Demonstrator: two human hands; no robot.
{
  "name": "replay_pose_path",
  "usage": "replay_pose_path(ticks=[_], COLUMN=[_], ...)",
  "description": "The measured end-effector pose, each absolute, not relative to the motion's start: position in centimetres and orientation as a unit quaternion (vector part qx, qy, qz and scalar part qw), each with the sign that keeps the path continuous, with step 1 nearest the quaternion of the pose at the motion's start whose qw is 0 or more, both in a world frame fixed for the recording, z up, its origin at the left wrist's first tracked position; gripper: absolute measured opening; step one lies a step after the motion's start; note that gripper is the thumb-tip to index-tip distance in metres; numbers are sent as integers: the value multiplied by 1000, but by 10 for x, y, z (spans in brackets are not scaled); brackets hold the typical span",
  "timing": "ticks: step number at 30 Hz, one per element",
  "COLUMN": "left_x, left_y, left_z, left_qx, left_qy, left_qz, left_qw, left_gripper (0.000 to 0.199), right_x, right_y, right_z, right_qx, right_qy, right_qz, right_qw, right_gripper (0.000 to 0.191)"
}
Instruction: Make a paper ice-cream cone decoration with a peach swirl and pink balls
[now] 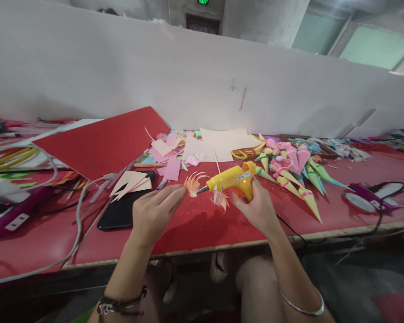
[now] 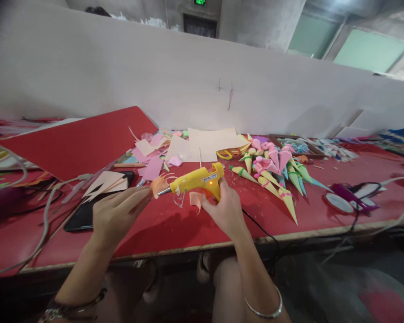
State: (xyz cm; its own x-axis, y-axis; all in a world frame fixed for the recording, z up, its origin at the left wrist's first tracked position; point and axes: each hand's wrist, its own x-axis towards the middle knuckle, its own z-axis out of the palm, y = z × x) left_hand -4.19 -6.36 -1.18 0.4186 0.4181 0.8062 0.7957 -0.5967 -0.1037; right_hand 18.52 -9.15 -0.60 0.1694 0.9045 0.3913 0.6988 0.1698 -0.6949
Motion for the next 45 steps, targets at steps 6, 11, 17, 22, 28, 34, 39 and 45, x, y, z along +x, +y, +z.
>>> replay_pose_path(ticks=[6, 11, 17, 22, 28, 34, 39, 45], left_x=[-42, -42, -41, -41, -41, -40, -41, -41], left_y=[-63, -62, -63, -62, -62, -62, -61, -61], left_z=[-13, -13, -12, -12, -13, -13, -13, -13], left_qx=[-806, -805, -802, -804, -808, -807, -806, -805], left_qy=[-395, -383, -364, -359, -360, -341, -345, -348], left_qz=[-374, -384, -398, -398, -398, -414, -413, -413], left_qw=[234, 241, 257, 257, 244, 245, 246, 246], left_gripper=[21, 17, 13, 11, 12, 10, 12, 10], right_x=[187, 188, 188, 189, 190, 192, 193, 195], right_y=[-90, -89, -88, -87, -85, -83, -82, -81], right_z=[-8, -10, -10, -12, -13, -15, -17, -18], right_qx=[-640, -640, -649, -648, -654, -651, -658, -672], right_qy=[-641, -642, -637, -638, -638, -640, -642, -637], right_qz=[97, 89, 90, 84, 76, 86, 70, 53], right_qw=[412, 413, 406, 408, 399, 400, 387, 374], right_gripper=[26, 23, 21, 24, 26, 24, 24, 24])
